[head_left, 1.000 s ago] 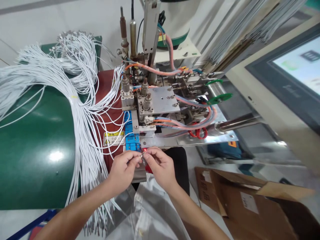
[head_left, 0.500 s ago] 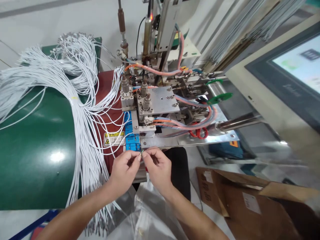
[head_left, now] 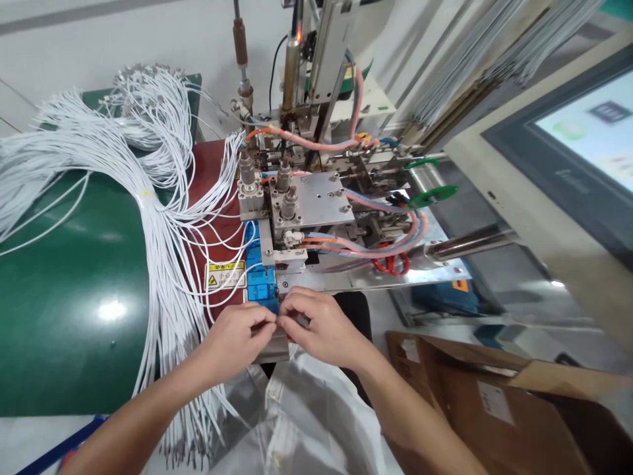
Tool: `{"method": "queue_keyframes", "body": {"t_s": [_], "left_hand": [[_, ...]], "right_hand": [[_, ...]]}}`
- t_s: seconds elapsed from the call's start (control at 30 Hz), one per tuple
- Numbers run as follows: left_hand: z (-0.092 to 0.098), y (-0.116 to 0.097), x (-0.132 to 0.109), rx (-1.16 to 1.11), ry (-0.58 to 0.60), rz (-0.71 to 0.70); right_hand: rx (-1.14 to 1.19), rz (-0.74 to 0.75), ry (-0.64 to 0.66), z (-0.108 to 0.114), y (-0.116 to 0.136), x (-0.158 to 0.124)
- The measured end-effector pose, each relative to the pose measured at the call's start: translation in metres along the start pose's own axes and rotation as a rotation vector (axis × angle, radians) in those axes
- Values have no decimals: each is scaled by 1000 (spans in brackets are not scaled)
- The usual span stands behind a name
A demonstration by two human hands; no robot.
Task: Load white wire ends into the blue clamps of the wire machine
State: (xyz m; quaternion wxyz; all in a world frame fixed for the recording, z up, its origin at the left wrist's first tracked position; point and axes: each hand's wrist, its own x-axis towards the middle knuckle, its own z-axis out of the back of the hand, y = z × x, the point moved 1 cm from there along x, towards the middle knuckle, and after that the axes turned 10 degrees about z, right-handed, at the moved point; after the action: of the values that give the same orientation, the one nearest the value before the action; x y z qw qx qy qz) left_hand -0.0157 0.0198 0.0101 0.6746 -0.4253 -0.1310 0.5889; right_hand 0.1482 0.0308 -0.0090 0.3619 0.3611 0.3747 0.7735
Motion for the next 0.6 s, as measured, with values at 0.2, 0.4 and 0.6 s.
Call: {"method": "queue_keyframes", "body": {"t_s": [0.2,0.4,0.6], "left_hand": [[-7,7,-1,-180,-264,69],[-14,11,-1,-284,-237,114],[-15,10,-2,-359,-215,159]], "right_hand": [[133,-125,-391,-21,5,-2],[267,-244,-447,-30,-1,-8],[279,-262,-473,-28,-4,-8]]}}
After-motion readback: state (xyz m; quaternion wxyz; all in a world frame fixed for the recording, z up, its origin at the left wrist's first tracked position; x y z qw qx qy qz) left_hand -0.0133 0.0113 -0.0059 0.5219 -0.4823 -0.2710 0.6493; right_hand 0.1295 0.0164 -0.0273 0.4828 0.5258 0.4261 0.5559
